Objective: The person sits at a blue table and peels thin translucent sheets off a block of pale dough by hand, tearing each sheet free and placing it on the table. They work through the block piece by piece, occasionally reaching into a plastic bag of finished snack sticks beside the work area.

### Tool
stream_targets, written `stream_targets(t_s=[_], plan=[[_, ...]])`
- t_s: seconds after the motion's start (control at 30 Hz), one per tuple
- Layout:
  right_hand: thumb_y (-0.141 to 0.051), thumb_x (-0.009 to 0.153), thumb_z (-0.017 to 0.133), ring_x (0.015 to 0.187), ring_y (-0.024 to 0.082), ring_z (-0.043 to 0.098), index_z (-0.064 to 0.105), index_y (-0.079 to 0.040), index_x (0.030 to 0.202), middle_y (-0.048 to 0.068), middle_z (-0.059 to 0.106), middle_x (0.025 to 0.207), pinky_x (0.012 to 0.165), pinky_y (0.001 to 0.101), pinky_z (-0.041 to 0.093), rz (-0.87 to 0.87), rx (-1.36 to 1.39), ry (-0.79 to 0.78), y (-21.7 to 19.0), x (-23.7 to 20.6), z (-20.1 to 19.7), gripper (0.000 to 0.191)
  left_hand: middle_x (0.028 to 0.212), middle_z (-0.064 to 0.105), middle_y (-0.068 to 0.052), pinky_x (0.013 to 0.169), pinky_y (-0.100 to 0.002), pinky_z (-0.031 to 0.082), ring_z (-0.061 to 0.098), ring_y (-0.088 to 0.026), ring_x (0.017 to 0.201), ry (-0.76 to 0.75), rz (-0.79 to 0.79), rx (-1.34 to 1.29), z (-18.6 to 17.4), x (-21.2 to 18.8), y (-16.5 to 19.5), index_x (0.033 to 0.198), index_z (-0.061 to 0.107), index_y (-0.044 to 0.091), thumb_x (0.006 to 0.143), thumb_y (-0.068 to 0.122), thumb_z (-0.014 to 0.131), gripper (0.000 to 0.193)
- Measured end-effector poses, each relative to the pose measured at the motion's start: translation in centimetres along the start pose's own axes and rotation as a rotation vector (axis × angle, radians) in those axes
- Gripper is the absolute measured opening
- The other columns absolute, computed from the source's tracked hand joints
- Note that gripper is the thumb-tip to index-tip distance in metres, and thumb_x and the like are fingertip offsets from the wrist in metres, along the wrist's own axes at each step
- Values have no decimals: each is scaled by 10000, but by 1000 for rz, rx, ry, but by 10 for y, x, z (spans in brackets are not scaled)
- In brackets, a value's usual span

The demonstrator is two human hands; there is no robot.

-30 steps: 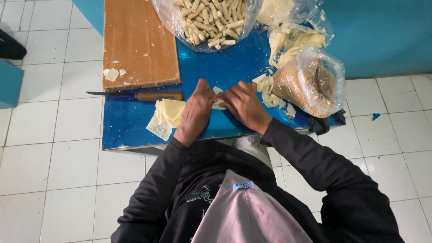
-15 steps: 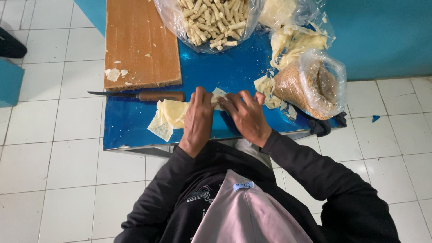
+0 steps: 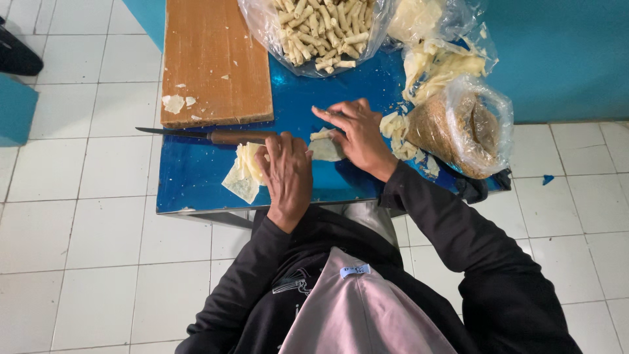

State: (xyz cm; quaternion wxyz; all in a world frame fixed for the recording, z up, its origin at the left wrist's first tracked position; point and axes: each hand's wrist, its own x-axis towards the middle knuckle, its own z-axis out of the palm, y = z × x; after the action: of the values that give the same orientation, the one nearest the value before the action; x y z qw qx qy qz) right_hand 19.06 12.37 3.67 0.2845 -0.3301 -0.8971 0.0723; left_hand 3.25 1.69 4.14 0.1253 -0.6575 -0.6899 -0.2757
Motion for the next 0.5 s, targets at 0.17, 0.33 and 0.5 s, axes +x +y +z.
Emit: stream_targets(t_s=[0.17, 0.33, 0.5], plan=[[-257, 970, 735, 1029, 149, 535, 598, -277, 1464, -66, 661, 977, 870, 425, 279, -163, -145, 34, -3, -2, 2, 512, 1081, 525, -97, 992, -476, 338, 470, -291, 1136, -8, -6, -3, 3, -1, -1, 991, 609, 70, 914, 253, 725, 230], [-235, 1051, 680, 1013, 136, 541, 502, -287, 1589, -97, 690, 953, 909, 429, 283, -131, -328, -37, 17, -12, -4, 569, 1087, 525, -102, 986, -478, 334, 471, -298, 1156, -4, -12, -22, 4, -1, -2, 978, 594, 68, 921, 234, 690, 200], [-241, 1067, 656, 1021, 198, 624, 465, -185, 1526, 40, 669, 1145, 923, 450, 412, -126, 34, 174, 78, 58, -19, 500, 1049, 535, -111, 1015, -479, 343, 483, -301, 1128, 24, 31, -45, 3, -2, 0, 989, 577, 58, 964, 151, 617, 104]])
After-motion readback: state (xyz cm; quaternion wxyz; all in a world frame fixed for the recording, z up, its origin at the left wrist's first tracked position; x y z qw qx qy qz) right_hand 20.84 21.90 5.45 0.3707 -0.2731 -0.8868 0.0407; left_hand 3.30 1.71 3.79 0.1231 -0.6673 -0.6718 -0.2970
